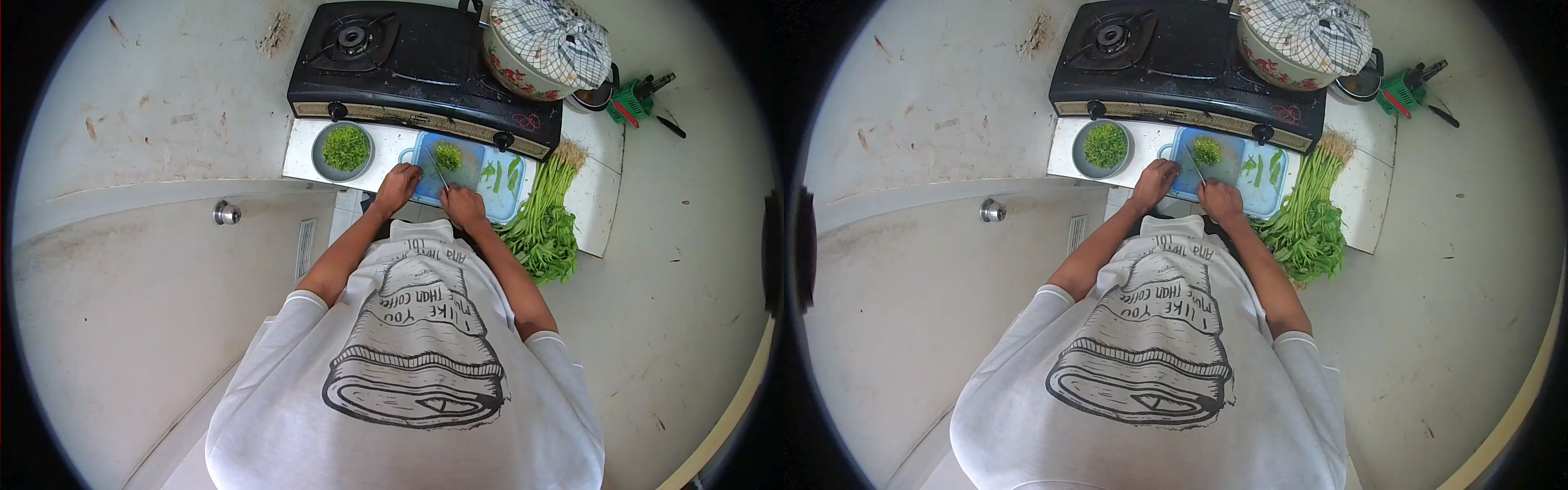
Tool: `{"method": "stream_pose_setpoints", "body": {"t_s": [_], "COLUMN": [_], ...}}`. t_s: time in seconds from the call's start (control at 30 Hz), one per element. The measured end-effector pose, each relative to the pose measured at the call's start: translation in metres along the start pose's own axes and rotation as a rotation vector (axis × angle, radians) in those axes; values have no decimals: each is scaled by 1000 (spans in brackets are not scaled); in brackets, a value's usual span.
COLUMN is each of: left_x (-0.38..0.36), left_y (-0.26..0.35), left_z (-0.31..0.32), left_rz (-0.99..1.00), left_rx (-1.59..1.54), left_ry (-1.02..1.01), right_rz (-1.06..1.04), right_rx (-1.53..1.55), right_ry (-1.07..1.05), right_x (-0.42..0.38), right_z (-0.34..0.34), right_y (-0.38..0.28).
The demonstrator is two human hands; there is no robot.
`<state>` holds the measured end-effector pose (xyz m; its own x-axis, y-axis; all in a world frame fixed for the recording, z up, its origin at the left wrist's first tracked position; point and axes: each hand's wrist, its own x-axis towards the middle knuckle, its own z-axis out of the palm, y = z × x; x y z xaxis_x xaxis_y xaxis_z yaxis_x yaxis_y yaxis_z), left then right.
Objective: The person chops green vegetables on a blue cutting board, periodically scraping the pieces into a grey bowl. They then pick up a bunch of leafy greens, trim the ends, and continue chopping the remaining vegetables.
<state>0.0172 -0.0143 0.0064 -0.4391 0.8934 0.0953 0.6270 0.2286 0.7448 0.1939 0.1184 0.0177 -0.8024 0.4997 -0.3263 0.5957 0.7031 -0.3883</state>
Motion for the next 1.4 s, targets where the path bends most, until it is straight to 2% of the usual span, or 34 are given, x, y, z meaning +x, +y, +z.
{"method": "stream_pose_setpoints", "body": {"t_s": [0.47, 0.6, 0.9, 1.0, 1.4], "left_x": [17, 16, 13, 10, 22], "left_y": [1, 4, -7, -7, -8], "left_z": [4, 2, -3, -4, -14], "left_rz": [32, 34, 132, 51, 72], "left_rx": [7, -14, -66, -86, -66], "left_ry": [-38, -24, -54, -87, -194], "right_rz": [-61, -106, -100, -91, -105], "right_rx": [-13, 5, -19, -25, 15], "right_ry": [-27, 29, 21, 46, -32], "right_x": [-7, -2, 5, 3, -3], "right_z": [-13, 1, 5, 2, -12], "right_y": [-8, -3, -11, -10, -3]}}
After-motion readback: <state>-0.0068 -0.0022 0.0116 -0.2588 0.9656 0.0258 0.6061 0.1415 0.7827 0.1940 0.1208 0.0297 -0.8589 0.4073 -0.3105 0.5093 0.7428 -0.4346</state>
